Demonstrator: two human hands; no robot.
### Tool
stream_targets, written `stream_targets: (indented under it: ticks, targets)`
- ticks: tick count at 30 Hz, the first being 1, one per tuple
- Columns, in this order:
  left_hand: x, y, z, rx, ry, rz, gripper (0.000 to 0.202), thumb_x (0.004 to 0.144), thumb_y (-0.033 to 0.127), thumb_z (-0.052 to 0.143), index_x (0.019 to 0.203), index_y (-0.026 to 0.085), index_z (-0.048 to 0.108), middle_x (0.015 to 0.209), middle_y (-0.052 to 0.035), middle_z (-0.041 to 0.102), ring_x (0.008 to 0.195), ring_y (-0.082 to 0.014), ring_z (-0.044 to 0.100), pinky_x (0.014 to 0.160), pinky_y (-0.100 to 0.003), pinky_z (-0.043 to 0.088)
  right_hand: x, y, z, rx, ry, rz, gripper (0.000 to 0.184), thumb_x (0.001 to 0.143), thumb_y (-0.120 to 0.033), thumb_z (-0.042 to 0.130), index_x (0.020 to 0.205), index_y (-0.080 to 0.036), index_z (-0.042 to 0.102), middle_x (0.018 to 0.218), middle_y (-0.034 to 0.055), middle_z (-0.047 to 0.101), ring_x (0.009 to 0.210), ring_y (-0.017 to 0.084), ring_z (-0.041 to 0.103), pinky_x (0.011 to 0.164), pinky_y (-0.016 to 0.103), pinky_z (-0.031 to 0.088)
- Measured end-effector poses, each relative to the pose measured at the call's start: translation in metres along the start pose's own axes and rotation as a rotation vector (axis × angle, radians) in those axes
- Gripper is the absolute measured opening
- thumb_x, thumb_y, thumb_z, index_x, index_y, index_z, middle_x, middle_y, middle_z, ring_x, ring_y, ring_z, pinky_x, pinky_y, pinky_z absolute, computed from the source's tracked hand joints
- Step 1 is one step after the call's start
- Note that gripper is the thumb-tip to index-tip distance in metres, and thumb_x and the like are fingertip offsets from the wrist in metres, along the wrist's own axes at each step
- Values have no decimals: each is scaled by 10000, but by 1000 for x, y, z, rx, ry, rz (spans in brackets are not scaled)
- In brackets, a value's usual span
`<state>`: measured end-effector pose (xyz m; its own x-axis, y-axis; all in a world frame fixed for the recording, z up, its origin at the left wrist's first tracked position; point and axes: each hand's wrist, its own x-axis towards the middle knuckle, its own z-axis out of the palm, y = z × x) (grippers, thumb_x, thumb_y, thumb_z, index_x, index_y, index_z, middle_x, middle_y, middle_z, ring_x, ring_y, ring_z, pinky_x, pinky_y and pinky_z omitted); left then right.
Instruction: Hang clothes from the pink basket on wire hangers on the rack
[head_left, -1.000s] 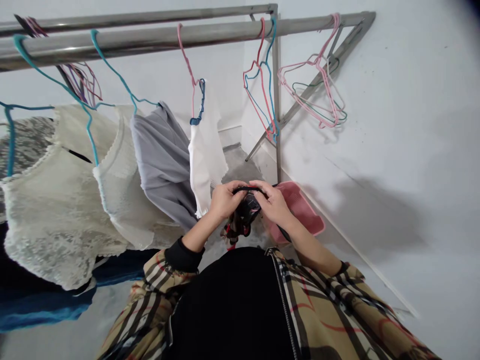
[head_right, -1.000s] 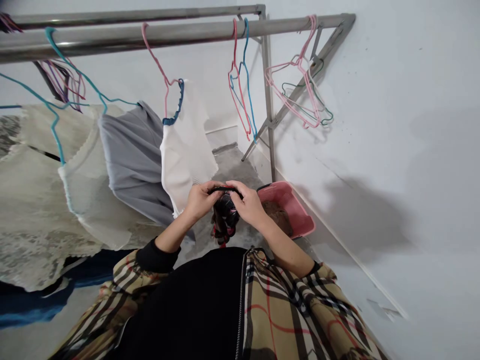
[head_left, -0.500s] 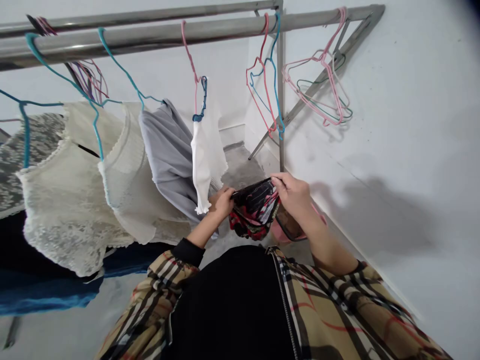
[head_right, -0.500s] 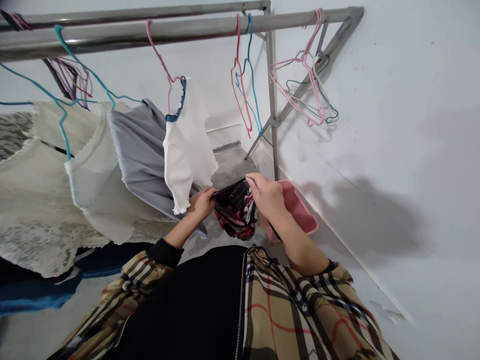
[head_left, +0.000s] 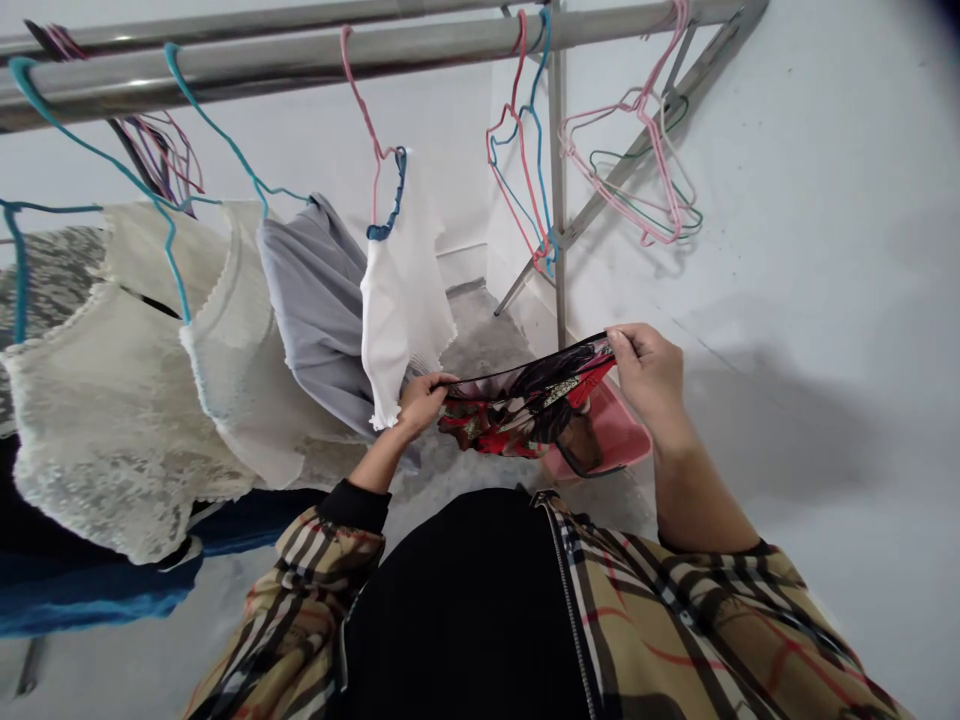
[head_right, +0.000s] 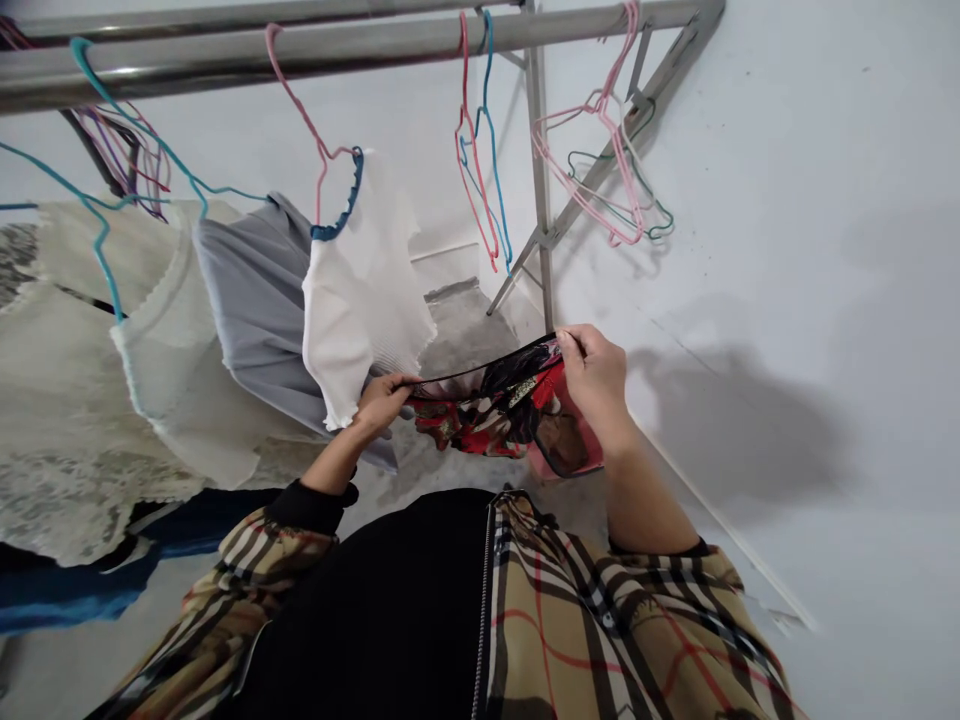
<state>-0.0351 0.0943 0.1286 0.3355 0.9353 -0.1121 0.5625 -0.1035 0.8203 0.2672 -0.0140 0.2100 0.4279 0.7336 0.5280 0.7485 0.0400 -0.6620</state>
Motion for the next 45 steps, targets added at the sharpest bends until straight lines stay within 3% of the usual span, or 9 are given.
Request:
stream_targets:
  ticks: [4,8,16,18,24,29,37,40,45]
  targets:
    - [0,3,6,-294,-135,-84,360,792,236,516,1097,134,678,853,-66,745,729,-162,683,689,-273,554,3,0,2,136,24,69,373,883,-518,538,902,-186,706,818,42,722,755,178,654,718,306,505]
    - [-4,4,5,-637,-323,-186,419,714,341,691,1087,149,685,896,-65,750,755,-166,694,736,-289,558,7,2,4,228,70,128,324,882,-471,548,922,-191,707,778,30,702,693,164,631,669,301,503]
    - [-8,6,4,-486,-596,-126,446,699,490,736,973,138,740,866,-71,757,728,-174,679,714,-287,531,4,-18,3,398,59,155,280,870,-450,586,916,-201,706,646,-14,606,553,109,530,537,254,442]
    - [-6,4,7,-369,-581,-72,420,716,488,701,943,137,745,856,-61,753,737,-179,670,708,-282,523,2,-25,1,436,43,153,278,853,-458,612,912,-205,713,633,-17,598,540,103,515,524,250,435]
    - [0,-6,8,-45,-284,-22,160,667,308,696,769,200,755,764,-26,722,781,-198,623,722,-263,482,2,-19,-3,473,137,124,235,833,-416,651,938,-221,729,745,9,670,616,116,577,618,292,501]
    - [-1,-6,6,-194,-207,-127,196,661,227,687,849,176,711,816,-45,692,719,-170,613,680,-272,499,3,5,-5,370,173,92,224,836,-382,655,968,-218,731,826,28,696,724,142,633,717,330,537]
    - [0,-2,6,-557,-245,-174,245,669,262,703,876,161,620,847,-20,651,575,-64,558,546,-184,463,-1,16,-5,403,161,187,269,809,-405,676,993,-214,722,760,1,670,637,120,610,612,292,564]
    - [-2,-3,8,-524,-374,-103,151,691,239,637,803,147,677,878,-44,693,664,-100,610,602,-198,477,0,12,-3,402,157,179,266,820,-397,662,1010,-220,719,746,-3,665,638,121,614,614,294,573]
    - [-8,-7,21,-200,-717,59,299,683,143,525,887,149,743,773,-30,720,719,-153,623,676,-238,481,1,7,3,384,148,154,242,827,-375,646,1002,-227,722,854,21,712,773,148,671,710,320,590]
